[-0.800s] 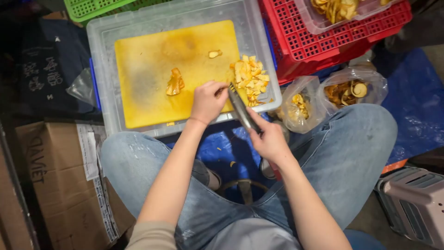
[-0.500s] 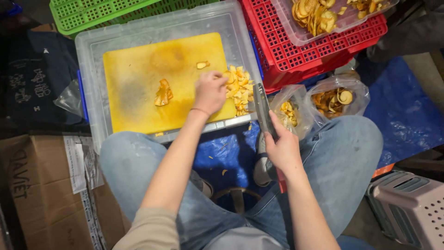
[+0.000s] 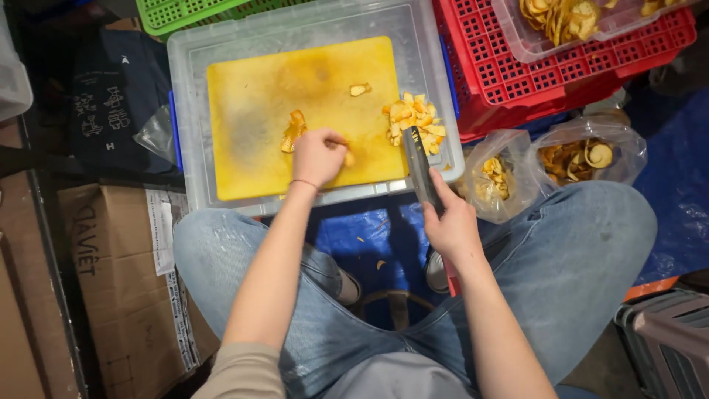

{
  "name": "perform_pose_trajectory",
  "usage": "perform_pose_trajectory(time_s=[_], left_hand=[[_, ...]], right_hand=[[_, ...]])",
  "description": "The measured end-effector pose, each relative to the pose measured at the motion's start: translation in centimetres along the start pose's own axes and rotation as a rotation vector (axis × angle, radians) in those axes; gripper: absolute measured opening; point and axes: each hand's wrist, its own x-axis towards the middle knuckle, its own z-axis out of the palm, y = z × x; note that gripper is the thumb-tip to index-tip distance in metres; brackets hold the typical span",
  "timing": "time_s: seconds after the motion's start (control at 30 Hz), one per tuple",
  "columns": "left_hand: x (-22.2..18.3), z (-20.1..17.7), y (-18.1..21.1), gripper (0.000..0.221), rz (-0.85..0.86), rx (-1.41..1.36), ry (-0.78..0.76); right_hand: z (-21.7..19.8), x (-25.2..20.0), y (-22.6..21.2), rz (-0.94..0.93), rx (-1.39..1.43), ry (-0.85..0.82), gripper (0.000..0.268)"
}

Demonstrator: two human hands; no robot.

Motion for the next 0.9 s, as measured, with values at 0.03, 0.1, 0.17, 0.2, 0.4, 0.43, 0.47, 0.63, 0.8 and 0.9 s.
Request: perform_pose_trajectory(time_s=[0.03,0.1,0.17,0.2,0.4,0.43,0.47,0.63,0.8,0.9], left_hand=[[0.5,-2.0,-0.4,0.016,-0.001,-0.003,0.006],[1.4,-6.1,-1.4,0.02,-0.081,0.052,-0.016],[2.3,-9.2,-2.6,0.02,-0.088,0.146,0.002],[2.7,-10.6,-3.2,0.02,-0.093,0.242,0.013],[7.5,-4.7,-2.1,0.021,0.257,0.28,0.246],[8.4,-3.3,-1.2,0.021,0.262,0.271,0.245],[9.3,-1.8,-0.3,0.02,0.339,0.193,0.216],[11.6,2.8,3.4,0.018,0.419,0.123,0.142],[11.4,5.8,1.5,0.017,0.489,0.216,0.106],[8.2,3.3,1.8,0.019,0.543,0.369,-0.022]], right_hand=[[0.1,0.0,0.0,-0.006,-0.003,0.0,0.062],[0.5,0.1,0.1,-0.001,-0.032,-0.021,0.063],[0.6,0.1,-0.1,-0.002,-0.047,-0.027,0.063],[0.7,0.1,-0.2,0.002,-0.061,-0.031,0.064],[1.0,0.4,0.0,-0.028,-0.08,-0.025,0.065],[1.0,0.4,-0.1,-0.026,-0.084,-0.016,0.065],[1.0,0.3,-0.2,-0.017,-0.074,-0.018,0.065],[1.2,0.3,-0.7,-0.014,-0.048,-0.029,0.064],[1.0,0.9,-0.4,0.029,-0.032,-0.046,0.065],[0.6,0.6,-1.1,0.025,-0.015,-0.05,0.065]])
